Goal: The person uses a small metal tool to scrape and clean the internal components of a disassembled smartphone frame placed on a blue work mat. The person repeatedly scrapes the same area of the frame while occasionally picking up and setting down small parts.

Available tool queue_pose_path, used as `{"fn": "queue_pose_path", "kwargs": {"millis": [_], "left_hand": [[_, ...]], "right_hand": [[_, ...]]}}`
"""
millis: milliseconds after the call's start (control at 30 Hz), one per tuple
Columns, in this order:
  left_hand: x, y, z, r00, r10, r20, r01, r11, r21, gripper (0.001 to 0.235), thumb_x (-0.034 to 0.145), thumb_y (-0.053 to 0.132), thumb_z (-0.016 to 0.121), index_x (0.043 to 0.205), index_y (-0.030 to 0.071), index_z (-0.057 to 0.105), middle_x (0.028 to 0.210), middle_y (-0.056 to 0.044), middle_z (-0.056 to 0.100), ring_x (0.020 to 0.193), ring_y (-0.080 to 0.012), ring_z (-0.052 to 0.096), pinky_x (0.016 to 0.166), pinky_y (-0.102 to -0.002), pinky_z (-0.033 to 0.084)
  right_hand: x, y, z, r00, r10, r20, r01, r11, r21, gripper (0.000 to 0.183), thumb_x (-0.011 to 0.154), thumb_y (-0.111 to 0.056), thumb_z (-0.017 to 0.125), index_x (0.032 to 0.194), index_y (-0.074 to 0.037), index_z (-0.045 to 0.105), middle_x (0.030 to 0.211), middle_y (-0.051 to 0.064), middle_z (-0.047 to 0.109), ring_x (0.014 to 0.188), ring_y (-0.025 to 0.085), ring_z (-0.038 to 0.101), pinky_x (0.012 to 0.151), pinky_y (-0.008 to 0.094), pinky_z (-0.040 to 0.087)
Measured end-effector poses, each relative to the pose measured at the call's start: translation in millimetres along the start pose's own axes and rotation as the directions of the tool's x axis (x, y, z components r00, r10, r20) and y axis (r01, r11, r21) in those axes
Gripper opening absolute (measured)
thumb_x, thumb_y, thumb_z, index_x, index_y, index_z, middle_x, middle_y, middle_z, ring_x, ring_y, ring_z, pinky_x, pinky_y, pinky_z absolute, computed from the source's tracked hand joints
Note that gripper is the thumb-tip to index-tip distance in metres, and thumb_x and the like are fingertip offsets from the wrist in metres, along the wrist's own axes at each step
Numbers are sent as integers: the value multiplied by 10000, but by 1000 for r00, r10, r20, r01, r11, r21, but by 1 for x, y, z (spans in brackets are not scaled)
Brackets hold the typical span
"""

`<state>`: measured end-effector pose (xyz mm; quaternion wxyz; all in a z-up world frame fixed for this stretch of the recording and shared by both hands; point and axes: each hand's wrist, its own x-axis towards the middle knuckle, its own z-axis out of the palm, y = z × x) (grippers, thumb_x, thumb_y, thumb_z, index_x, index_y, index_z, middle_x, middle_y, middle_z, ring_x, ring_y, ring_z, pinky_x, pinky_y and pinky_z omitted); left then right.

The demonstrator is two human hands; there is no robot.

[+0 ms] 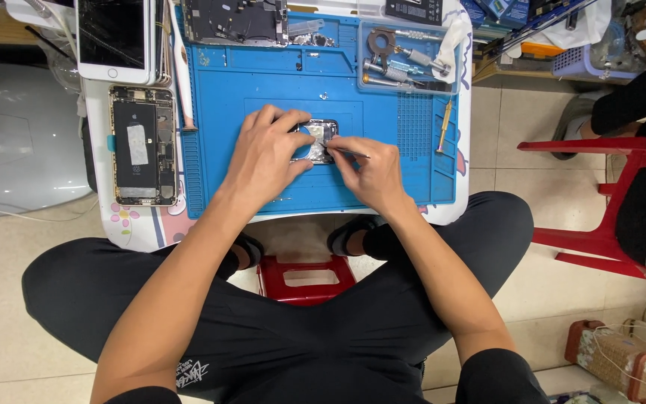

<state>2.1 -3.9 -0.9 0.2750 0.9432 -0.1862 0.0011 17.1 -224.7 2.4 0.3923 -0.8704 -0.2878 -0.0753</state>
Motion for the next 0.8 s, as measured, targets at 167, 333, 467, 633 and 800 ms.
{"fn": "queue_pose_path", "kwargs": {"millis": [167, 333, 467, 633, 800], "left_hand": [[-2, 1, -2, 1000, -6, 13, 6, 1000, 2, 333, 763, 194, 929, 1077, 141, 831, 1299, -30, 697, 1174, -275, 577, 1093, -538, 434], [-2, 0, 0, 1000, 11, -4, -11, 1000, -7, 328, 772, 174, 929, 1081, 128, 829, 1292, -37, 694, 1157, -273, 567, 1091, -543, 427], [-1, 3, -1, 1000, 1, 4, -1, 1000, -8, 335, 767, 177, 929, 1083, 130, 828, 1301, -33, 693, 1167, -275, 568, 1095, -538, 428], [-1, 2, 0, 1000, 5, 1, -5, 1000, -3, 341, 769, 183, 929, 1090, 135, 827, 1307, -31, 688, 1159, -272, 563, 1092, -536, 429], [-3, 1, -3, 1000, 3, 2, -3, 1000, 0, 332, 776, 193, 929, 1085, 130, 826, 1295, -33, 692, 1163, -269, 566, 1088, -532, 432]], "right_hand": [[0, -3, -1, 1000, 19, 13, -19, 1000, 20, 150, 946, 16, 765, 999, -117, 809, 852, 78, 813, 843, 277, 796, 609, 303, 622], [2, -4, -3, 1000, -2, 15, 2, 1000, 10, 148, 956, 15, 766, 1002, -119, 808, 846, 82, 812, 824, 272, 795, 603, 303, 615], [1, -4, -6, 1000, 15, 11, -15, 999, 30, 145, 948, 25, 769, 992, -107, 809, 842, 99, 810, 860, 299, 796, 612, 321, 621], [1, 1, -6, 997, 49, 51, -52, 998, 45, 150, 953, 11, 769, 1014, -120, 812, 868, 92, 816, 883, 287, 798, 662, 317, 626], [-3, 1, 0, 999, 43, 25, -44, 999, 31, 147, 966, 1, 760, 1024, -124, 812, 879, 71, 820, 890, 272, 798, 669, 310, 626]]}}
